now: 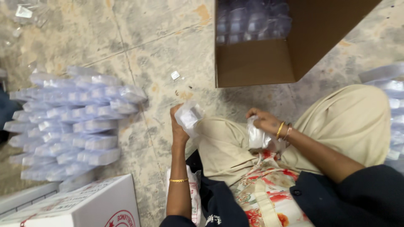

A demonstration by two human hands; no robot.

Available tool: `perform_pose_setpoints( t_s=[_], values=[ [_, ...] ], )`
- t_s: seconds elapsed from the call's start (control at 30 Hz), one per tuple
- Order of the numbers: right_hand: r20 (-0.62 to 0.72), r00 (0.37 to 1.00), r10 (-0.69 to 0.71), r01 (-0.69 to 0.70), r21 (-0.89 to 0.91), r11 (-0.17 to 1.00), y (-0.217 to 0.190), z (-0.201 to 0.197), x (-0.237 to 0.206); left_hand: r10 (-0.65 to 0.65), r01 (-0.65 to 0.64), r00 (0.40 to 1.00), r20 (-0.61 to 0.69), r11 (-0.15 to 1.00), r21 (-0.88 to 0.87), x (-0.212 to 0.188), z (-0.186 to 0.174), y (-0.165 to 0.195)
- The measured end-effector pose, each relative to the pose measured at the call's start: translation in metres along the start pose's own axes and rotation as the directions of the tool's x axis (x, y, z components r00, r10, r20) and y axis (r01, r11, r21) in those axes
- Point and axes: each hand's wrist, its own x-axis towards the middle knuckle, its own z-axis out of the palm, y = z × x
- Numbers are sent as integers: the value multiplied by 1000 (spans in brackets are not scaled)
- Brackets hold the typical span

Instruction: The person sits on the floor and packs small clear plastic boxes into clear plastic bags, twisting the bags closed, and places the filled bags into a large cardboard box alongside other bagged boxes. They repeat this bagging cycle with items taken from piles on the floor.

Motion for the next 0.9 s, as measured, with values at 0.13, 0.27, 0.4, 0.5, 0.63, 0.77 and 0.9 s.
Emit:
perform_pose_setpoints(
  t_s=[0.13, 0.27, 0.4, 0.5, 0.63, 0.77, 0.9],
  values=[
    [46, 843, -535, 480, -513, 712, 31, 11, 15, -9, 67, 966, 257, 974, -218, 41, 56, 61],
    [93, 909, -407, 391, -528, 754, 39, 31, 23, -207, 440, 819, 535, 825, -355, 67, 157, 80],
    [39, 950, -309, 266, -615, 742, 26, 42, 18, -327, 730, 595, 734, 601, -325, 129, 263, 71],
    [32, 963, -266, 233, -591, 772, 11, 39, 11, -353, 896, 354, 866, 393, -206, 199, 316, 66],
    [22, 981, -191, 169, -570, 804, 2, 29, 6, -411, 548, 815, 408, 318, -774, 255, 321, 69],
    [-51, 915, -401, 316, -528, 788, 7, 25, 15, -355, 227, 934, 33, 521, -823, 241, 310, 69],
    [-162, 697, -699, 570, -466, 677, 15, 20, 30, 109, -113, 993, -34, 888, -446, 125, 234, 58]
  ],
)
